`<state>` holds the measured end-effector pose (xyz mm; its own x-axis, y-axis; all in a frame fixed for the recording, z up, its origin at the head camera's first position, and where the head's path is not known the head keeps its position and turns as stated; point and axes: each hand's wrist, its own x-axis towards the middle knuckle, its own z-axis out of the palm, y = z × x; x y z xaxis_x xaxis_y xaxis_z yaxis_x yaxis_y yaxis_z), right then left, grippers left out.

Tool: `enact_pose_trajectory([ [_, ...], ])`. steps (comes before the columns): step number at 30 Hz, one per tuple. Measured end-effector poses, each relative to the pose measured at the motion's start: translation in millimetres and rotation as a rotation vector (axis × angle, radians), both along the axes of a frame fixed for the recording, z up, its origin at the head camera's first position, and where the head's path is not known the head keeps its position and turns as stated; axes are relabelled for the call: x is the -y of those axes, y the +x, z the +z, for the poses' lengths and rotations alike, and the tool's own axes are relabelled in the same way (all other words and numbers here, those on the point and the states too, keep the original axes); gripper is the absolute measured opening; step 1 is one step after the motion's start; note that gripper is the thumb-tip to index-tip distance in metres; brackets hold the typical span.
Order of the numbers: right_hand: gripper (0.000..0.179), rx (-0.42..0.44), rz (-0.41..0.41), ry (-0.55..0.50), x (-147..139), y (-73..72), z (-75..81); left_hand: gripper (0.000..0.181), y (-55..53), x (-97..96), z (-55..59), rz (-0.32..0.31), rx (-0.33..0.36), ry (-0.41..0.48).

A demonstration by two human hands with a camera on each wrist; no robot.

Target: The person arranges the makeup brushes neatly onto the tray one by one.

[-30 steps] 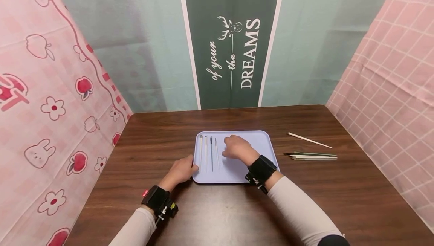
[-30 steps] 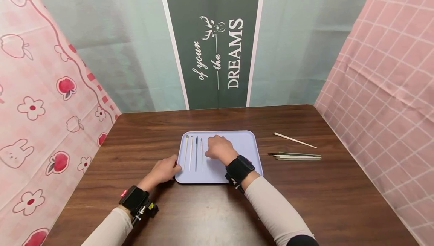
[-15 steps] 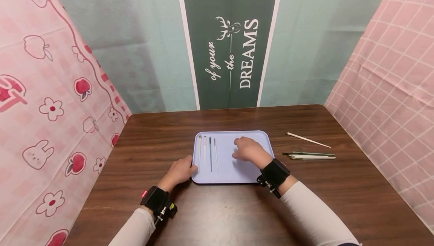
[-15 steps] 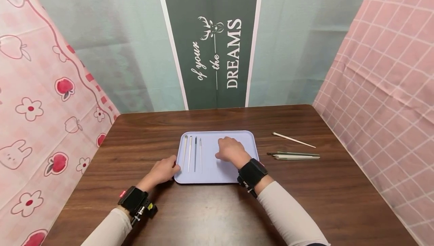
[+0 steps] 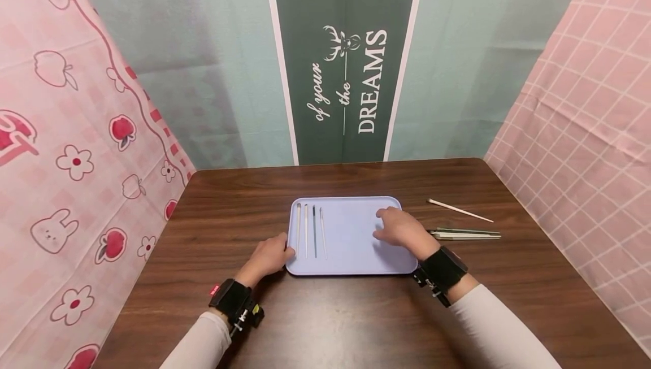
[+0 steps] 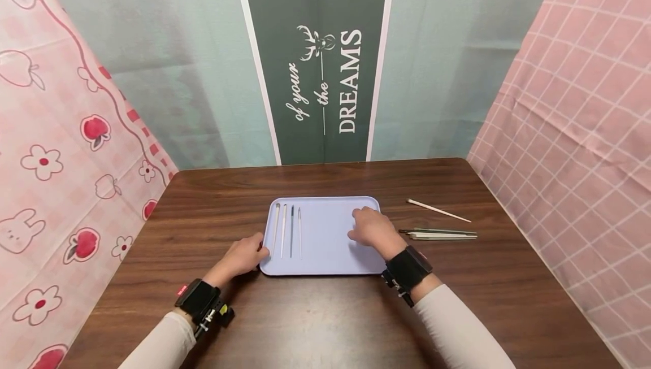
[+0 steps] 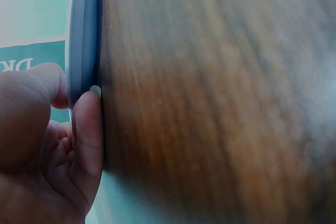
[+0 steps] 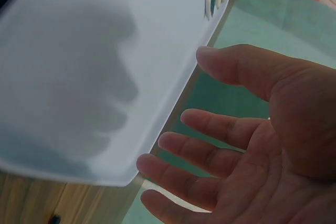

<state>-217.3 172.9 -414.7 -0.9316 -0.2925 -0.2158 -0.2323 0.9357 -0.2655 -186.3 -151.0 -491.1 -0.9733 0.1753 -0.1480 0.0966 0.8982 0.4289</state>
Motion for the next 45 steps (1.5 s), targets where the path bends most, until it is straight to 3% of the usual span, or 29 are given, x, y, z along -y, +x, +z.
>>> enact_pose_trajectory([
  [12, 0.058, -0.031, -0.021, -0.006, -39.8, 11.3, 0.1, 0.014, -1.5, 1.0, 0.8, 0.016, 0.024, 0.011],
  [27, 0.055, -0.050, -0.114, -0.014, -105.1, 22.4, -6.8, 0.015, -2.4, 0.9, 1.2, 0.029, 0.028, 0.004],
  [39, 0.047, -0.182, -0.078, 0.005, -148.8, 32.9, -16.1, 0.015, -1.5, 0.7, 1.2, 0.016, 0.020, 0.019],
  [45, 0.044, -0.182, -0.056, -0.001, -163.4, 35.0, -22.8, 0.015, -0.3, 0.1, 1.5, 0.022, 0.027, 0.016],
])
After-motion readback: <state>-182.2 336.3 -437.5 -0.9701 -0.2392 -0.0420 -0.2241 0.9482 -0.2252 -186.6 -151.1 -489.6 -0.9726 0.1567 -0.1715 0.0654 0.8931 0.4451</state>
